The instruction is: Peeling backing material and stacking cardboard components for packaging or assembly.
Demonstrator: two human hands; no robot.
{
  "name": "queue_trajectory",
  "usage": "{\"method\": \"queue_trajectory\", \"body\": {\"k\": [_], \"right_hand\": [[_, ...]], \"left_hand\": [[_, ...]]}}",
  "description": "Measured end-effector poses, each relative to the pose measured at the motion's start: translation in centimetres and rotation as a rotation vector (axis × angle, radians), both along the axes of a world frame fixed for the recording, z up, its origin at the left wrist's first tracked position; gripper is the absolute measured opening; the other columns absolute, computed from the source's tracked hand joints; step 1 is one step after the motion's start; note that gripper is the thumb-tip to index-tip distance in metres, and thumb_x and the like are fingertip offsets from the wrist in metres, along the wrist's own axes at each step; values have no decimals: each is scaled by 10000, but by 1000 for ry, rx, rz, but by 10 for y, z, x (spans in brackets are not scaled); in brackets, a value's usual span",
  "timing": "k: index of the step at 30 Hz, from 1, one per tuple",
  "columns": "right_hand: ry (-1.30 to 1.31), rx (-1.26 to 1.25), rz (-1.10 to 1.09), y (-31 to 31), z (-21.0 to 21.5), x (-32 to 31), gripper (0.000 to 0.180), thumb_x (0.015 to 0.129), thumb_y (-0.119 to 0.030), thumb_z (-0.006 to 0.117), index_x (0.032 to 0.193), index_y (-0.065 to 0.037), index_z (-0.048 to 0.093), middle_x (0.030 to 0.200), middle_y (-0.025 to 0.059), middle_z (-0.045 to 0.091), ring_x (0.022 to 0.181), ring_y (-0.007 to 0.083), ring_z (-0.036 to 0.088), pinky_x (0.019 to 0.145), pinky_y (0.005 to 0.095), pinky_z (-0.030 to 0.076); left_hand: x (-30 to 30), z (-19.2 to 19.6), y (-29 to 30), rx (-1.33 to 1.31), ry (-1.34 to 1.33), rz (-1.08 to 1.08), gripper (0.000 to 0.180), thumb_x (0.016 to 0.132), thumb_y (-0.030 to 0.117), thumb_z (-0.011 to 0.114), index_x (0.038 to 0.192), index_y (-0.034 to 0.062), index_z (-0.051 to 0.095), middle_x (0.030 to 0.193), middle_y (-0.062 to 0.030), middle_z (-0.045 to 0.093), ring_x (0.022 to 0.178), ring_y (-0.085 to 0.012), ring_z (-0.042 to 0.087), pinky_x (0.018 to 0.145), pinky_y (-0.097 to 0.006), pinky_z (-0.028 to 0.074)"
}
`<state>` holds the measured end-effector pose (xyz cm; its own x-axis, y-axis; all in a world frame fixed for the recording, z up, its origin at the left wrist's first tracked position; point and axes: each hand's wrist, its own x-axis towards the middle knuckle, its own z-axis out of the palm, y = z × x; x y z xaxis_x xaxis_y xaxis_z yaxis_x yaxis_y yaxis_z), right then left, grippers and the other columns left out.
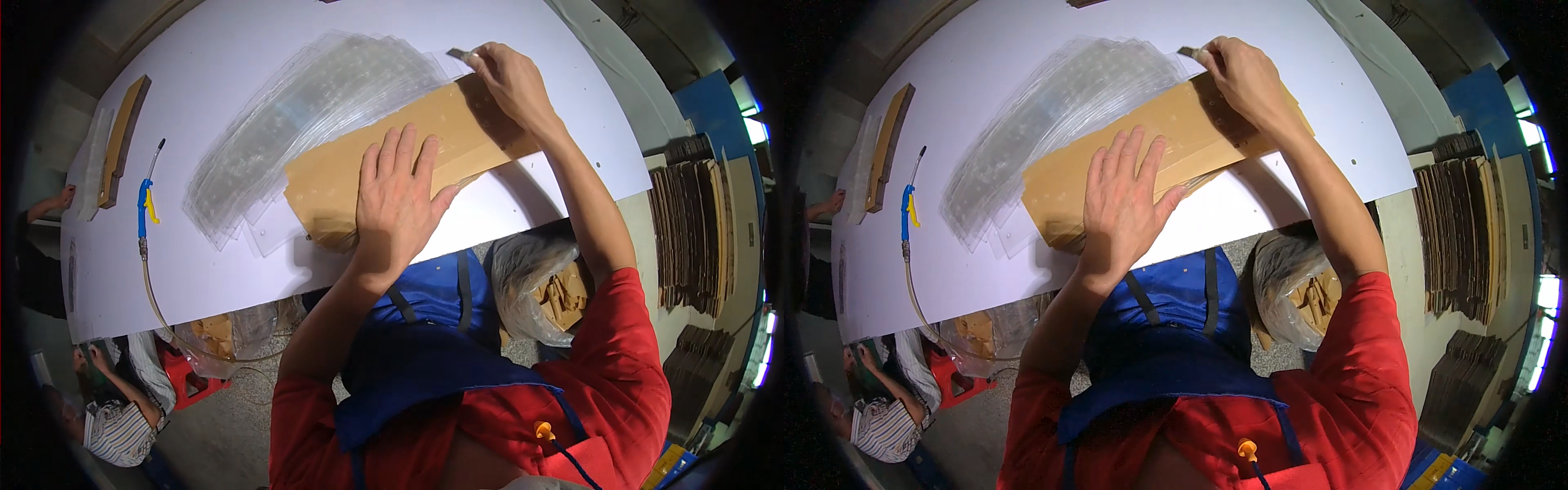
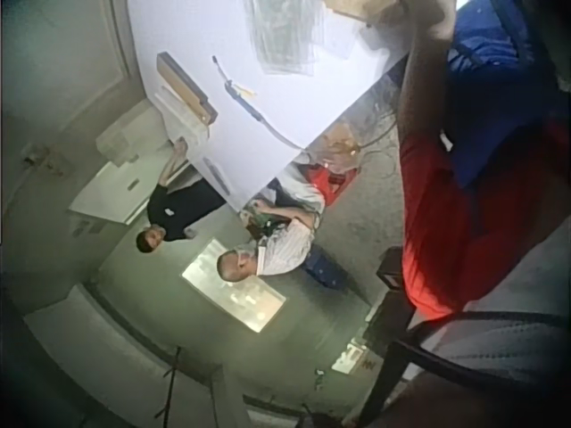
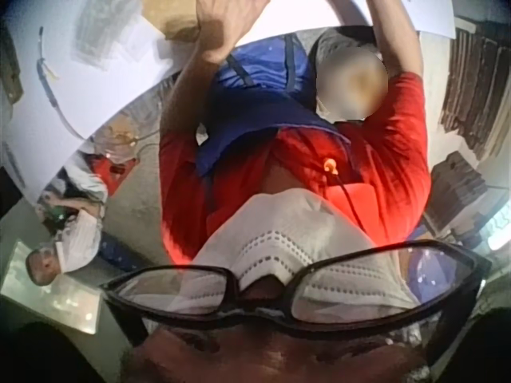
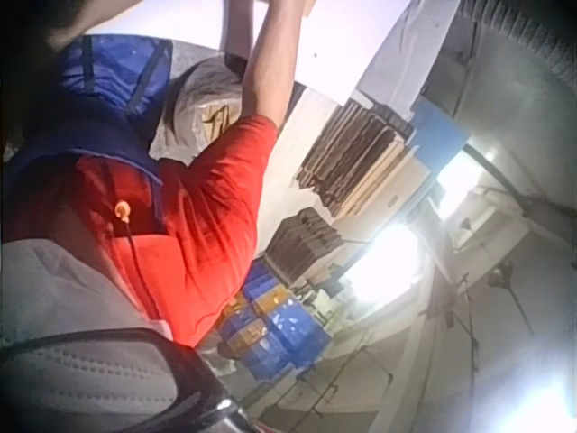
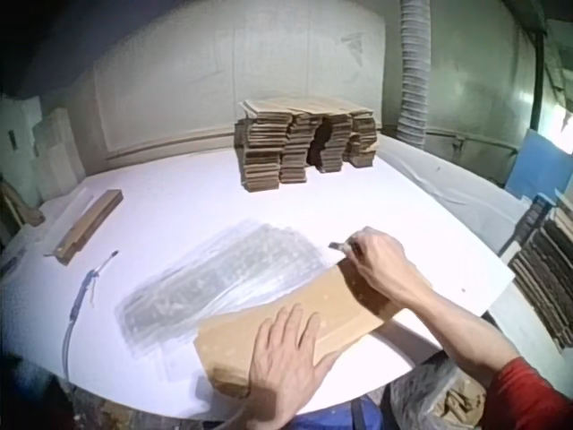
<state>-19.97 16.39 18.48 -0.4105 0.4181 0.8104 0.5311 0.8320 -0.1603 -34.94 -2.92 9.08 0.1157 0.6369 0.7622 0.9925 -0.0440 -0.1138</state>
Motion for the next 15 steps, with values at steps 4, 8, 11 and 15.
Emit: {"method": "queue_trajectory", "body": {"k": [4,8,11,15], "right_hand": [[113,-289,87,-2,7,-3,314,973,-273,697,836,4,753,796,81,724,634,231,647,629,340,541],[32,-399,100,12,14,-8,307,953,-308,731,868,-15,756,777,59,722,616,215,631,612,340,533],[-215,-357,144,33,15,-12,287,927,-321,761,900,-35,755,751,47,714,602,203,618,605,335,527],[-319,-372,151,36,16,-15,241,917,-254,778,937,-17,739,773,54,702,622,187,609,611,320,515]], "left_hand": [[0,0,0,-5,0,3,609,929,458,680,1354,35,573,1381,-192,523,1303,-311,469,1105,-409,341],[3,2,0,6,3,0,606,934,461,672,1354,35,573,1380,-193,526,1306,-311,469,1106,-410,339],[5,2,3,7,14,5,608,939,468,664,1357,35,574,1384,-193,526,1311,-310,468,1108,-408,339],[6,2,5,10,15,3,609,945,475,656,1361,37,575,1389,-193,526,1317,-309,467,1113,-408,336]]}}
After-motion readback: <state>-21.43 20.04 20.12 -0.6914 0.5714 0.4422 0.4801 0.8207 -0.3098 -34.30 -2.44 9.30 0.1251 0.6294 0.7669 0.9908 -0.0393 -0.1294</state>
